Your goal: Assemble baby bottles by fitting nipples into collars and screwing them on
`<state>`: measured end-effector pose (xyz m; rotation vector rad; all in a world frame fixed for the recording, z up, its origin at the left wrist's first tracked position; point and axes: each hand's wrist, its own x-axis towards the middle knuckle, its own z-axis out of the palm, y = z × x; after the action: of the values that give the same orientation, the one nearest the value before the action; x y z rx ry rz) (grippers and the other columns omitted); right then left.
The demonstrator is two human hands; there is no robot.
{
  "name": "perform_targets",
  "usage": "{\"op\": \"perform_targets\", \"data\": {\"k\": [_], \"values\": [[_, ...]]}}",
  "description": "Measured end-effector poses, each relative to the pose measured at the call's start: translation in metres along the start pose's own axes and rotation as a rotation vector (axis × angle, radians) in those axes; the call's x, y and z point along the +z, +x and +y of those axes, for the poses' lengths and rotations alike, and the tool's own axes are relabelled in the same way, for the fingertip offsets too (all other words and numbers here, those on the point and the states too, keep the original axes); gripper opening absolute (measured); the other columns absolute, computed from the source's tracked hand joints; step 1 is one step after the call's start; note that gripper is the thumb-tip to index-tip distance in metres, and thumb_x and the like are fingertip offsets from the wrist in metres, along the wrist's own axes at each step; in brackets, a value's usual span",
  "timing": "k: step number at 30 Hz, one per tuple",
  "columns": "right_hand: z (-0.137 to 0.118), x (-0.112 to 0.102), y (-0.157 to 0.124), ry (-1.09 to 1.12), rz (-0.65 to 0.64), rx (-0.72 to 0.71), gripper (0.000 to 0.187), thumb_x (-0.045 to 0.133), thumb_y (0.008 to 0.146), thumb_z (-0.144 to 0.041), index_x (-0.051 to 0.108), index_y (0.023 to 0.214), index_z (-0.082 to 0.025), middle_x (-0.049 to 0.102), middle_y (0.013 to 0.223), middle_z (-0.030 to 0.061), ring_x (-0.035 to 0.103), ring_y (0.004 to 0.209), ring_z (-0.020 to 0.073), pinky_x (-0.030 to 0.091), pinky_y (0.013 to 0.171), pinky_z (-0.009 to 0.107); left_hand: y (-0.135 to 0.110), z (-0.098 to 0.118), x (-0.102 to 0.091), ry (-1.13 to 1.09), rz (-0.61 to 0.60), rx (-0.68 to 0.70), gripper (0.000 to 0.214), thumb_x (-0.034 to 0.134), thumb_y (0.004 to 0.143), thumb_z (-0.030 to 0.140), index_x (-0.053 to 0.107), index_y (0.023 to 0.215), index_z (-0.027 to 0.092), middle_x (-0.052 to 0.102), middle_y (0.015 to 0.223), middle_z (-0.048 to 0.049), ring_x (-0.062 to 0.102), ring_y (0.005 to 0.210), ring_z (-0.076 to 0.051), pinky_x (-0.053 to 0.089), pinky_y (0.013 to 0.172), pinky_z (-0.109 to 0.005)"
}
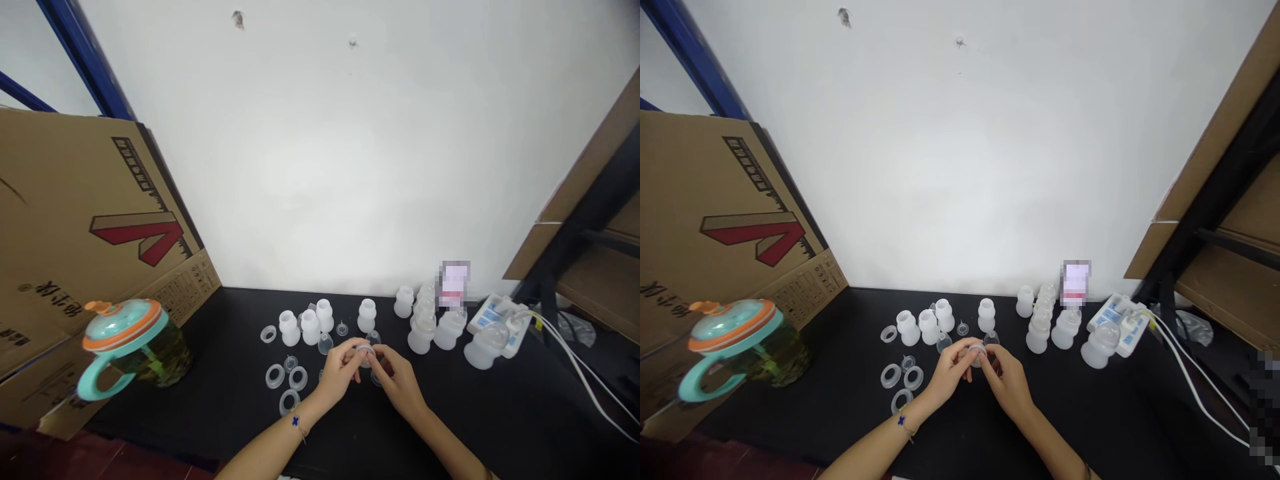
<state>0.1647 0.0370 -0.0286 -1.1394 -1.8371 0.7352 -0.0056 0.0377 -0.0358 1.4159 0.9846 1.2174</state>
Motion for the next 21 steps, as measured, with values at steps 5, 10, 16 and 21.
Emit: {"op": "perform_targets", "data": {"k": [5,10,16,21], "values": [[-0.001,0.0006,-0.0005,0.008,0.012,0.009,0.034,0.051,0.099,-0.048,0.068,0.103,-0.02,0.067,0.07,0.0009,0.06,0.057,0.0162,0.044,0.051,0.024,-0.0003,-0.0007,0.0003,-0.028,0.005,-0.001,0.042,0.061,0.093,0.049,0.07,0.114,0.013,0.061,0.066,0.0005,0.05,0.044,-0.008,0.037,0.044,-0.018],[-0.0016,0.0007,-0.0009,0.036,0.005,0.015,0.033,0.051,0.099,-0.048,0.066,0.108,-0.02,0.069,0.077,0.0014,0.06,0.057,0.015,0.044,0.051,0.024,-0.0015,0.0021,0.0,-0.001,0.002,0.031,0.041,0.059,0.095,0.047,0.071,0.113,0.012,0.06,0.065,0.001,0.05,0.046,-0.008,0.039,0.046,-0.019],[-0.0009,0.0006,-0.0015,0.022,0.012,-0.003,0.031,0.052,0.099,-0.047,0.065,0.11,-0.022,0.07,0.079,0.0009,0.061,0.057,0.0146,0.044,0.049,0.023,-0.0012,0.0047,-0.0013,0.029,-0.013,0.052,0.041,0.058,0.096,0.046,0.073,0.111,0.012,0.062,0.068,-0.0007,0.047,0.045,-0.007,0.037,0.044,-0.018],[0.0011,0.0009,-0.0023,0.004,0.001,-0.016,0.03,0.051,0.099,-0.046,0.065,0.108,-0.022,0.068,0.075,0.0006,0.06,0.057,0.0151,0.043,0.05,0.023,-0.0008,0.0067,-0.0021,0.058,-0.008,0.063,0.04,0.057,0.096,0.046,0.074,0.111,0.012,0.06,0.066,-0.0002,0.045,0.045,-0.007,0.035,0.043,-0.018]]}}
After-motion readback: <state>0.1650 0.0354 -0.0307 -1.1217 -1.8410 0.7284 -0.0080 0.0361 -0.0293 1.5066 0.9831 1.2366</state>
